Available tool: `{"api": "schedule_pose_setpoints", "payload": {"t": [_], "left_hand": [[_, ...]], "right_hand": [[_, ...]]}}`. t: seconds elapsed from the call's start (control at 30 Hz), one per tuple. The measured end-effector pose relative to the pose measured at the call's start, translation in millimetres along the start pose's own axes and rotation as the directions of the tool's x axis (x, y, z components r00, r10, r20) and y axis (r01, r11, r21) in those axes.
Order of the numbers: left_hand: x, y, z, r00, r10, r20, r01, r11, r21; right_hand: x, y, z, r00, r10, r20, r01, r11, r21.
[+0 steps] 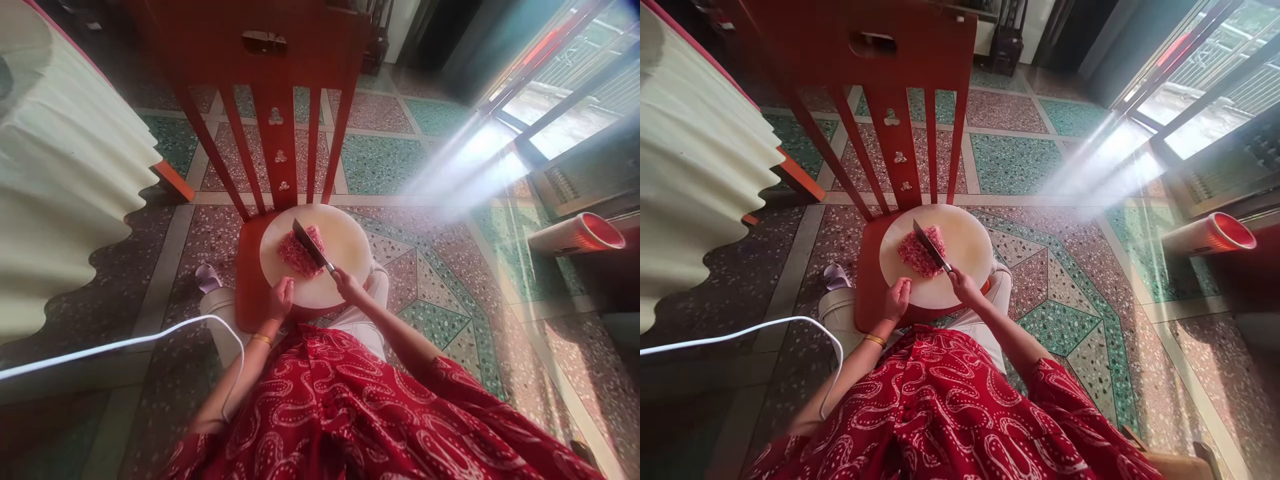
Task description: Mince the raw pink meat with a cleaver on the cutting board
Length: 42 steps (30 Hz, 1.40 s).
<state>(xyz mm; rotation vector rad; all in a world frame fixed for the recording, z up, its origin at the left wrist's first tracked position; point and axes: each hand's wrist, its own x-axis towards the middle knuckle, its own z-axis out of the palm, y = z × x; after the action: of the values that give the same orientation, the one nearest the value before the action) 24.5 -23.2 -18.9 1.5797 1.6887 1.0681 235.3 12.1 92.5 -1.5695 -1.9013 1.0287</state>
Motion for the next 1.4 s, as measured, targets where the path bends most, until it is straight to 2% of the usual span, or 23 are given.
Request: {"api": "schedule_pose_setpoints", "payload": {"t": [0.03,0.1,0.23,0.3,0.37,0.43,0.5,0.57,0.67,0.73,0.8,0.87,0.93,1.03,1.1,1.2,1.23,1.3,1.4], "left_hand": [[0,0,0.0,1.0,-0.002,0.003,0.002,1.0,-0.005],[1,0,0.1,1.0,-0.001,0.009,0.001,1.0,-0.015],[2,-1,1.0,1.0,0.007,0.003,-0.007,1.0,-0.027],[2,-2,1.5,1.0,-0.004,0.009,0.004,0.999,-0.032],[1,-2,1.6,1.0,-0.025,0.013,0.025,0.999,-0.035],[1,-2,1.1,0.999,-0.032,0.014,0.033,0.999,-0.043],[1,-3,0.5,1.0,-0.016,0.024,0.017,0.999,-0.047],[1,-3,0.4,1.0,0.002,0.027,0.0,0.999,-0.044],[1,-3,1.1,1.0,-0.002,0.02,0.003,0.999,-0.04],[0,-2,1.2,1.0,-0.015,0.016,0.015,0.999,-0.04],[1,-1,0.6,1.0,-0.021,0.013,0.021,0.999,-0.038],[1,2,-0.8,1.0,-0.024,0.016,0.025,0.999,-0.039],[2,5,-2.1,0.999,-0.024,0.024,0.025,0.999,-0.046],[2,8,-3.2,1.0,-0.019,0.01,0.019,0.999,-0.048],[2,8,-3.7,1.0,-0.019,0.001,0.019,0.999,-0.038],[1,7,-4.6,1.0,-0.02,0.003,0.02,0.999,-0.03],[2,6,-4.9,1.0,-0.018,0.007,0.018,0.999,-0.03],[2,5,-5.0,1.0,-0.008,0.015,0.008,0.999,-0.032],[2,3,-3.9,1.0,0.012,0.012,-0.012,1.0,-0.029]], "right_hand": [[1,1,-1,0.999,0.018,0.029,-0.018,1.0,0.004],[4,-5,-8,0.999,-0.032,0.021,0.032,0.999,0.037],[12,-18,-12,0.966,-0.211,-0.151,0.224,0.972,0.068],[15,-13,-5,0.974,-0.187,-0.131,0.191,0.981,0.022],[17,-4,1,0.996,-0.084,-0.018,0.083,0.995,-0.046],[17,-2,0,0.999,-0.015,0.053,0.02,0.996,-0.092],[18,-10,-7,0.998,-0.049,0.03,0.051,0.996,-0.074],[20,-20,-14,0.989,-0.14,-0.047,0.14,0.99,-0.02],[24,-21,-10,0.966,-0.208,-0.153,0.216,0.976,0.034],[26,-13,-2,0.984,-0.13,-0.12,0.134,0.991,0.018],[27,-7,3,0.999,-0.021,-0.029,0.021,1.0,-0.014],[27,-9,0,1.0,0.015,0.027,-0.015,1.0,-0.01],[27,-19,-6,0.998,-0.058,-0.003,0.058,0.998,0.04],[28,-27,-5,0.974,-0.187,-0.129,0.197,0.978,0.066],[28,-22,2,0.978,-0.151,-0.146,0.157,0.987,0.03],[27,-14,10,0.999,0.009,-0.033,-0.011,0.999,-0.04],[26,-14,9,1.0,0.031,-0.004,-0.031,0.999,-0.044],[23,-21,4,1.0,-0.013,0.001,0.013,1.0,0.0],[21,-32,2,0.985,-0.155,-0.076,0.16,0.984,0.08]]}}
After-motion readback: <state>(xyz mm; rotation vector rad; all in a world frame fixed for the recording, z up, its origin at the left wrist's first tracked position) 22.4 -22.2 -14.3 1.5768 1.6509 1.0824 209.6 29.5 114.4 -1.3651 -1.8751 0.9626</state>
